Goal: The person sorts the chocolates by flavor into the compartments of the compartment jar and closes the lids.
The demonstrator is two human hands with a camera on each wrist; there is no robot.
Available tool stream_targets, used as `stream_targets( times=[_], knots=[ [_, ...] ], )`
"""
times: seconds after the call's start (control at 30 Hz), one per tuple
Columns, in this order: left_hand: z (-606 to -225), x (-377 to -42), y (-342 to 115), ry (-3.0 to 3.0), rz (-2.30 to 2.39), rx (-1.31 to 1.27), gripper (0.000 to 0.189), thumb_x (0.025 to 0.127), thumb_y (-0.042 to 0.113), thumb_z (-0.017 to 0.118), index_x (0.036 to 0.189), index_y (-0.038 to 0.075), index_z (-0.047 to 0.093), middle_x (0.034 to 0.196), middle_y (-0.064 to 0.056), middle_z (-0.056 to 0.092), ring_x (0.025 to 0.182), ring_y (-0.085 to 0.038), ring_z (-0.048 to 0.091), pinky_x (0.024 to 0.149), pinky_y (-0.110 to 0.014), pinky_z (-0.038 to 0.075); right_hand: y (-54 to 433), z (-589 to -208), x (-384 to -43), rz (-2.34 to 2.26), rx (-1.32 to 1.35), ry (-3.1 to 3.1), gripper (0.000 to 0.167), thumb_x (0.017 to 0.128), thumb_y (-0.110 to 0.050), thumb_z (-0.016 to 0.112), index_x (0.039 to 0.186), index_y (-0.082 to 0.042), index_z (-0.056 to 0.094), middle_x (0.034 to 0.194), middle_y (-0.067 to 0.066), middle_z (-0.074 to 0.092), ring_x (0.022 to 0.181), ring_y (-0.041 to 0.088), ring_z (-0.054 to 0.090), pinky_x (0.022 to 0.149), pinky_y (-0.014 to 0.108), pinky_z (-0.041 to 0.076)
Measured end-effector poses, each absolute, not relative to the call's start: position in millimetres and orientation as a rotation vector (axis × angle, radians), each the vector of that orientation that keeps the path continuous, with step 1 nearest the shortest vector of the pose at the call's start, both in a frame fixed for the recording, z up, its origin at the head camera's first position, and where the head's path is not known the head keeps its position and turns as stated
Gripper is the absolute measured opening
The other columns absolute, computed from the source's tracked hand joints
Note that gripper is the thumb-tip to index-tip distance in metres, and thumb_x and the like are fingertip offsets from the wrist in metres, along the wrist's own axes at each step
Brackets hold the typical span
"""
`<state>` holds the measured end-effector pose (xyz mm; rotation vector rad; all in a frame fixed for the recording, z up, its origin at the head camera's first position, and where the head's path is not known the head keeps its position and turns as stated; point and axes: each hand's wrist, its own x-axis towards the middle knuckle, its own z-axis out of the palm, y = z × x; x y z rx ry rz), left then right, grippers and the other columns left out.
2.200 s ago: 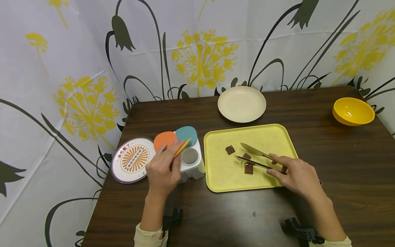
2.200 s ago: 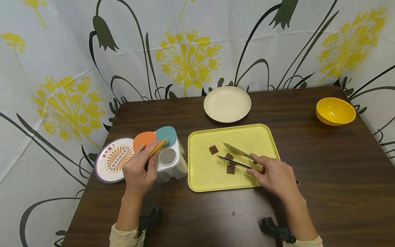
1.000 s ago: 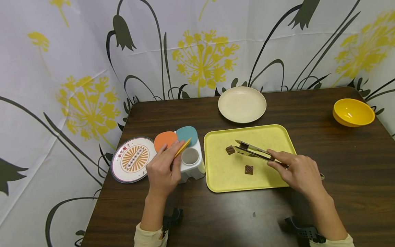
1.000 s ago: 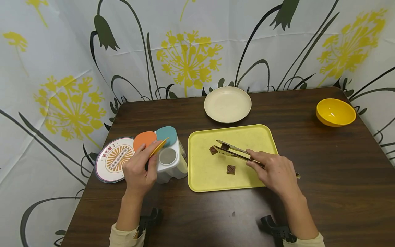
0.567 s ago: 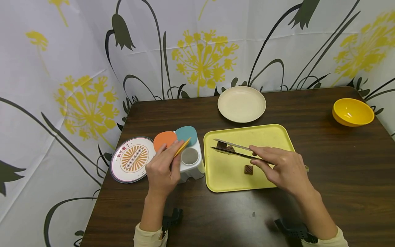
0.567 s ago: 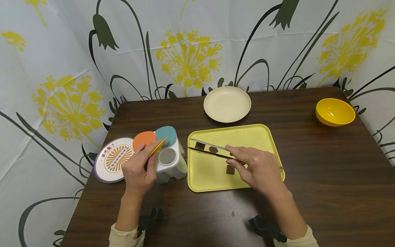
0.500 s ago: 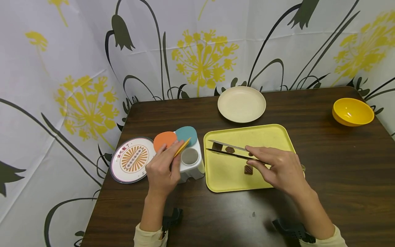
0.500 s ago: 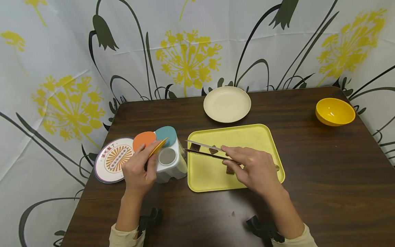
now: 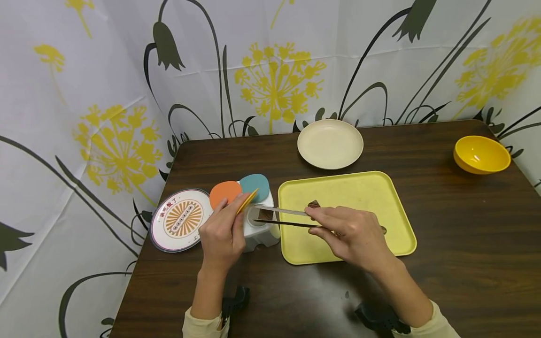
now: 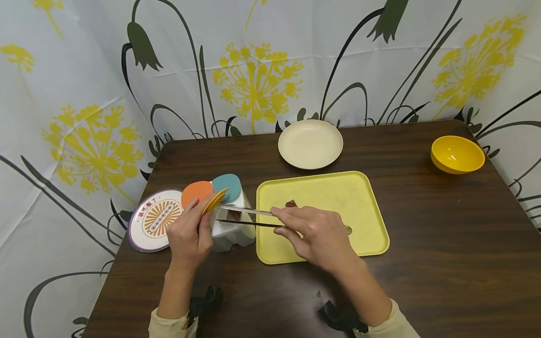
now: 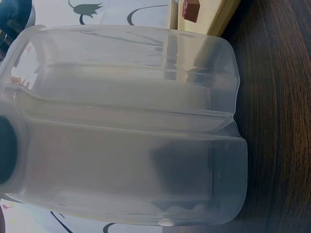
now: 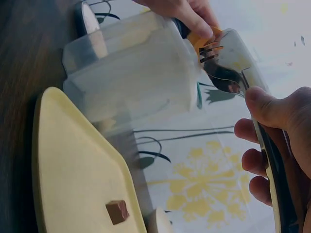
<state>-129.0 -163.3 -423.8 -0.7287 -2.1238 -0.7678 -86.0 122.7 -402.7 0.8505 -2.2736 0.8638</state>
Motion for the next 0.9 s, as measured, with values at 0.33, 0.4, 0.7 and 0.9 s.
stream_targets(
  times=[0.33, 0.4, 0.7, 0.9],
  knots=[
    [-424.7, -128.7, -163.0, -2.108, -0.765, -0.731, 0.037, 0.102, 0.021, 0.044, 0.126, 0.004, 0.066, 0.115, -0.009, 0.071, 0.098, -0.025, 0.070, 0.090, -0.052, 0.051, 115.9, -400.9, -87.4, 0.855, 0.866, -2.313, 0.042, 0.080, -0.025, 0.080, 0.121, -0.015, 0.072, 0.107, -0.002, 0.073, 0.072, 0.010, 0.069, 0.045, 0.023, 0.040],
    [-424.8, -128.9, -163.1, -2.109, -0.763, -0.732, 0.037, 0.102, 0.022, 0.044, 0.126, 0.004, 0.066, 0.115, -0.009, 0.071, 0.098, -0.025, 0.070, 0.090, -0.052, 0.051, 115.9, -399.6, -87.3, 0.853, 0.864, -2.327, 0.043, 0.080, -0.025, 0.080, 0.121, -0.015, 0.072, 0.107, -0.002, 0.073, 0.071, 0.009, 0.068, 0.045, 0.023, 0.039],
    [-424.7, -129.3, -163.4, -2.121, -0.777, -0.732, 0.037, 0.101, 0.021, 0.045, 0.127, 0.005, 0.065, 0.116, -0.008, 0.070, 0.100, -0.025, 0.070, 0.091, -0.052, 0.050, 115.6, -398.1, -87.2, 0.856, 0.859, -2.341, 0.045, 0.080, -0.027, 0.081, 0.122, -0.015, 0.071, 0.110, 0.000, 0.073, 0.075, 0.011, 0.070, 0.045, 0.022, 0.039],
    [-424.7, -129.0, -163.3, -2.122, -0.787, -0.726, 0.037, 0.101, 0.021, 0.045, 0.127, 0.005, 0.065, 0.116, -0.008, 0.070, 0.100, -0.025, 0.070, 0.092, -0.052, 0.050, 116.4, -399.5, -87.7, 0.848, 0.858, -2.333, 0.047, 0.078, -0.025, 0.082, 0.123, -0.015, 0.071, 0.109, -0.001, 0.073, 0.068, 0.008, 0.066, 0.045, 0.021, 0.038]
  ],
)
